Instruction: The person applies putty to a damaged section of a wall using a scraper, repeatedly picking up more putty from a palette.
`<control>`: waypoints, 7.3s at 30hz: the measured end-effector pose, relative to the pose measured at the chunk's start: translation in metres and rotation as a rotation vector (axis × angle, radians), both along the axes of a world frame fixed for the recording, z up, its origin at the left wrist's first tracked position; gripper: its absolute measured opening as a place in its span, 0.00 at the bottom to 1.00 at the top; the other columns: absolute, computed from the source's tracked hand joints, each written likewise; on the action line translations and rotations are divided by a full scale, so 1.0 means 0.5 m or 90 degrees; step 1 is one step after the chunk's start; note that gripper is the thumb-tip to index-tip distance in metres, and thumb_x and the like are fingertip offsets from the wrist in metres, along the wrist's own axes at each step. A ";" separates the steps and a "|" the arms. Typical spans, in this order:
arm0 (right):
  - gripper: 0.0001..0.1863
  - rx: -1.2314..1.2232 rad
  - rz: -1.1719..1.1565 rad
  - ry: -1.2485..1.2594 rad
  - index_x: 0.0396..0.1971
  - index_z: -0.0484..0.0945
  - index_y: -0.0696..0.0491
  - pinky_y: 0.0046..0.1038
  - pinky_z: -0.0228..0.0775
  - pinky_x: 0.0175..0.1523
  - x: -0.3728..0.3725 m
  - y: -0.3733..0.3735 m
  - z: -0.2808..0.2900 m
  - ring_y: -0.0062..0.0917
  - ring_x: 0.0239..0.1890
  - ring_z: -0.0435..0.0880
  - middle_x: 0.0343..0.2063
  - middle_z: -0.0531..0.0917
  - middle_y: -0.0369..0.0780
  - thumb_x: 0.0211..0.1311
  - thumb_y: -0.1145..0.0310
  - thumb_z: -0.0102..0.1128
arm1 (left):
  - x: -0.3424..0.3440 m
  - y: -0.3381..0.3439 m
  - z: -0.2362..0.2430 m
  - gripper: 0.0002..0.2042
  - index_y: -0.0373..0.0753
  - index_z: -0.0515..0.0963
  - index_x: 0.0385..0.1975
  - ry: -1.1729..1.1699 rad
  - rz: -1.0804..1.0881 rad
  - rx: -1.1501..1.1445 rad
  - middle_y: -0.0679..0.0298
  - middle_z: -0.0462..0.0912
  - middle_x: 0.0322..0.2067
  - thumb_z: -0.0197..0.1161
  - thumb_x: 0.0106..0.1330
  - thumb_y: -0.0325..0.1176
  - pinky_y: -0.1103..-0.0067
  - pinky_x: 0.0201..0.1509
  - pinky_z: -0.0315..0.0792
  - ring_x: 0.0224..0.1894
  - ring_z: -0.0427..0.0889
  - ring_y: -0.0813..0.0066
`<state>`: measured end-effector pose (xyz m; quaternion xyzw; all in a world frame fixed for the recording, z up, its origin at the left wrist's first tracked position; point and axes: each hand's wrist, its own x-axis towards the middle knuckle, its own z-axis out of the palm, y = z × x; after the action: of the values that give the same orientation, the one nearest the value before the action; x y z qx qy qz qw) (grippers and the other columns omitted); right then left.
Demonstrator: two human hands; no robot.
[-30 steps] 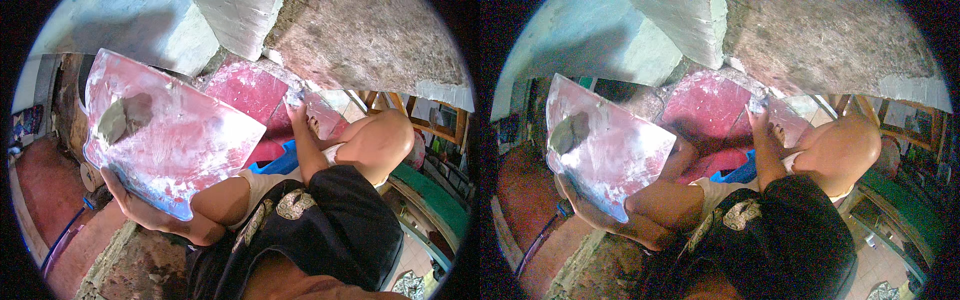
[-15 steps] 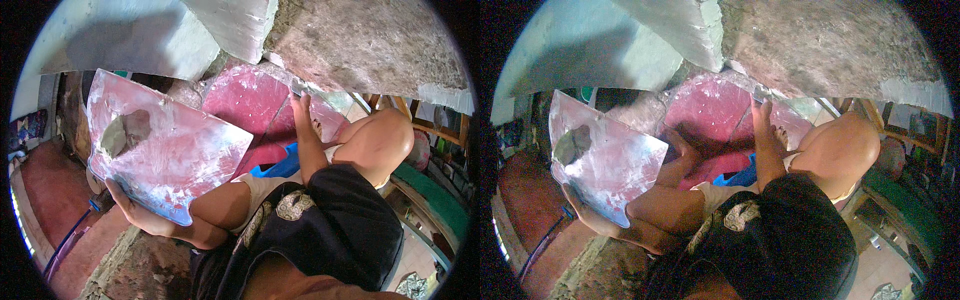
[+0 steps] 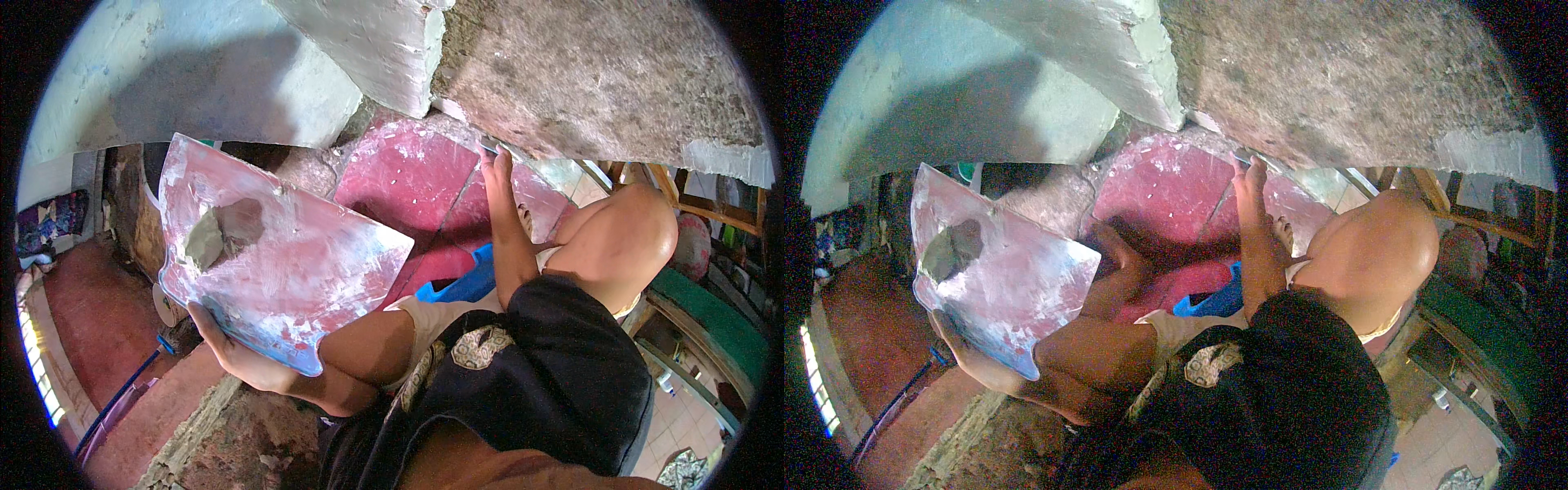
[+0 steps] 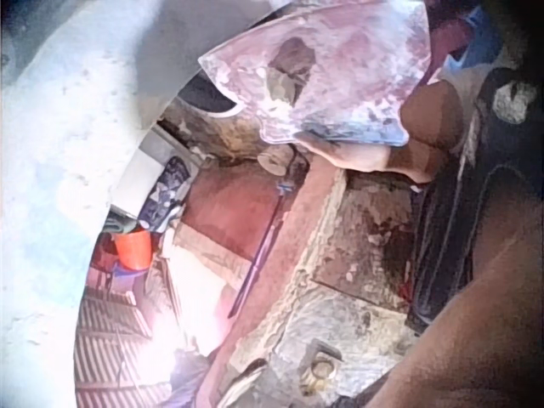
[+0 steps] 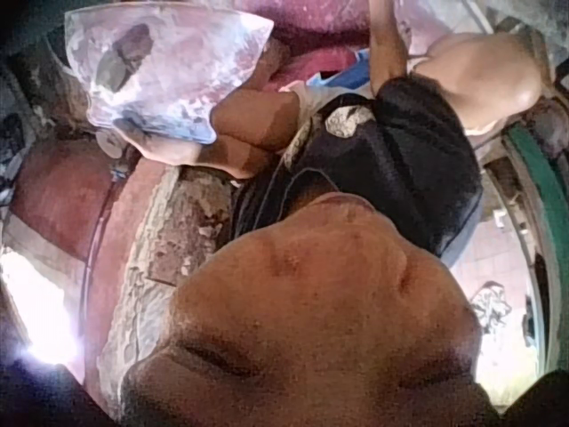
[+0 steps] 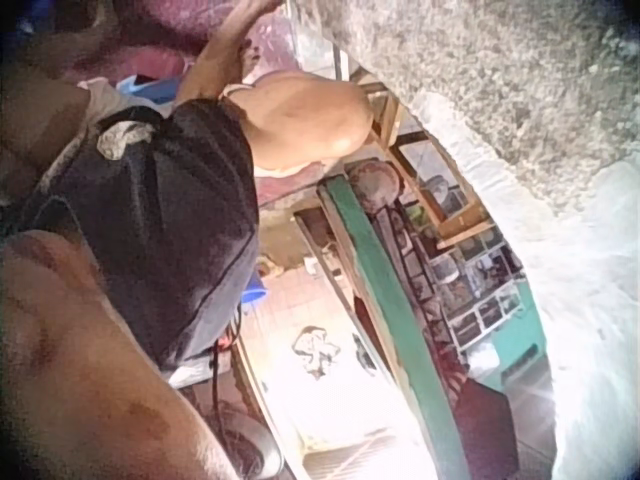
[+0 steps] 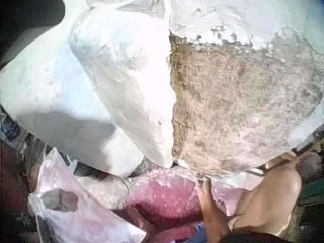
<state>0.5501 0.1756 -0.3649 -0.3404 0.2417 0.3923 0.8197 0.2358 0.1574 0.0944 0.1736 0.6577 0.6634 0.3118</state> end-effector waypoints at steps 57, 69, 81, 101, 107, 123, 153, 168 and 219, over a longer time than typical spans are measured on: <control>0.17 0.056 -0.043 -0.006 0.34 0.65 0.56 0.39 0.70 0.39 -0.013 0.001 0.088 0.36 0.36 0.72 0.32 0.71 0.42 0.38 0.77 0.42 | -0.043 -0.022 -0.010 0.19 0.32 0.61 0.48 0.002 -0.025 0.037 0.53 0.63 0.48 0.41 0.59 0.36 0.72 0.49 0.60 0.47 0.66 0.64; 0.14 -0.032 -0.034 -0.021 0.38 0.62 0.56 0.36 0.71 0.41 -0.090 0.000 0.192 0.32 0.38 0.69 0.39 0.66 0.43 0.48 0.75 0.40 | -0.040 -0.020 -0.010 0.16 0.32 0.66 0.44 0.084 0.031 0.020 0.55 0.67 0.45 0.41 0.59 0.34 0.76 0.49 0.61 0.43 0.69 0.68; 0.12 -0.033 -0.037 -0.032 0.33 0.67 0.54 0.38 0.70 0.38 -0.082 -0.008 0.107 0.32 0.34 0.73 0.32 0.73 0.41 0.48 0.74 0.35 | -0.079 -0.057 -0.027 0.19 0.34 0.62 0.48 0.172 -0.035 0.033 0.54 0.63 0.48 0.43 0.57 0.34 0.74 0.52 0.57 0.47 0.65 0.65; 0.11 -0.001 -0.065 0.080 0.34 0.66 0.52 0.40 0.66 0.41 -0.001 0.011 0.026 0.31 0.33 0.72 0.29 0.73 0.39 0.50 0.67 0.39 | -0.063 -0.032 -0.021 0.20 0.34 0.61 0.48 0.049 -0.028 -0.008 0.55 0.61 0.50 0.41 0.59 0.39 0.73 0.51 0.57 0.48 0.64 0.64; 0.12 0.046 -0.108 0.108 0.31 0.66 0.57 0.38 0.70 0.38 -0.016 0.007 0.067 0.34 0.32 0.73 0.30 0.73 0.41 0.45 0.75 0.36 | -0.071 -0.023 -0.019 0.17 0.33 0.64 0.46 -0.067 -0.021 0.039 0.54 0.64 0.47 0.42 0.59 0.35 0.73 0.51 0.58 0.47 0.65 0.66; 0.07 0.013 -0.034 -0.018 0.27 0.70 0.50 0.31 0.69 0.27 -0.084 -0.040 0.066 0.28 0.25 0.74 0.26 0.76 0.37 0.46 0.68 0.46 | -0.067 -0.031 -0.029 0.17 0.32 0.66 0.44 0.039 -0.009 0.052 0.54 0.65 0.46 0.44 0.58 0.35 0.75 0.50 0.59 0.45 0.67 0.67; 0.13 -0.138 -0.156 0.076 0.34 0.69 0.54 0.39 0.70 0.36 -0.020 -0.009 0.066 0.34 0.34 0.74 0.32 0.75 0.41 0.53 0.67 0.35 | -0.095 -0.045 -0.031 0.19 0.34 0.57 0.50 0.002 -0.132 0.055 0.52 0.59 0.50 0.41 0.60 0.34 0.70 0.52 0.58 0.48 0.63 0.62; 0.16 0.054 -0.054 0.047 0.37 0.64 0.59 0.39 0.69 0.41 0.049 -0.042 0.090 0.37 0.36 0.73 0.34 0.72 0.46 0.45 0.77 0.36 | -0.071 -0.041 -0.030 0.16 0.34 0.61 0.48 0.170 -0.011 -0.013 0.53 0.63 0.47 0.40 0.59 0.29 0.74 0.50 0.60 0.46 0.66 0.66; 0.14 -0.042 0.013 0.009 0.36 0.68 0.56 0.36 0.69 0.38 -0.058 0.103 0.053 0.34 0.37 0.72 0.35 0.72 0.44 0.52 0.66 0.38 | -0.104 -0.060 -0.071 0.19 0.26 0.57 0.48 0.381 -0.066 -0.030 0.43 0.59 0.48 0.39 0.55 0.25 0.71 0.52 0.58 0.49 0.64 0.59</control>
<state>0.5212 0.2270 -0.3385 -0.3670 0.2567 0.3949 0.8021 0.1837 0.1274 0.0588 0.3871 0.7259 0.5506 0.1418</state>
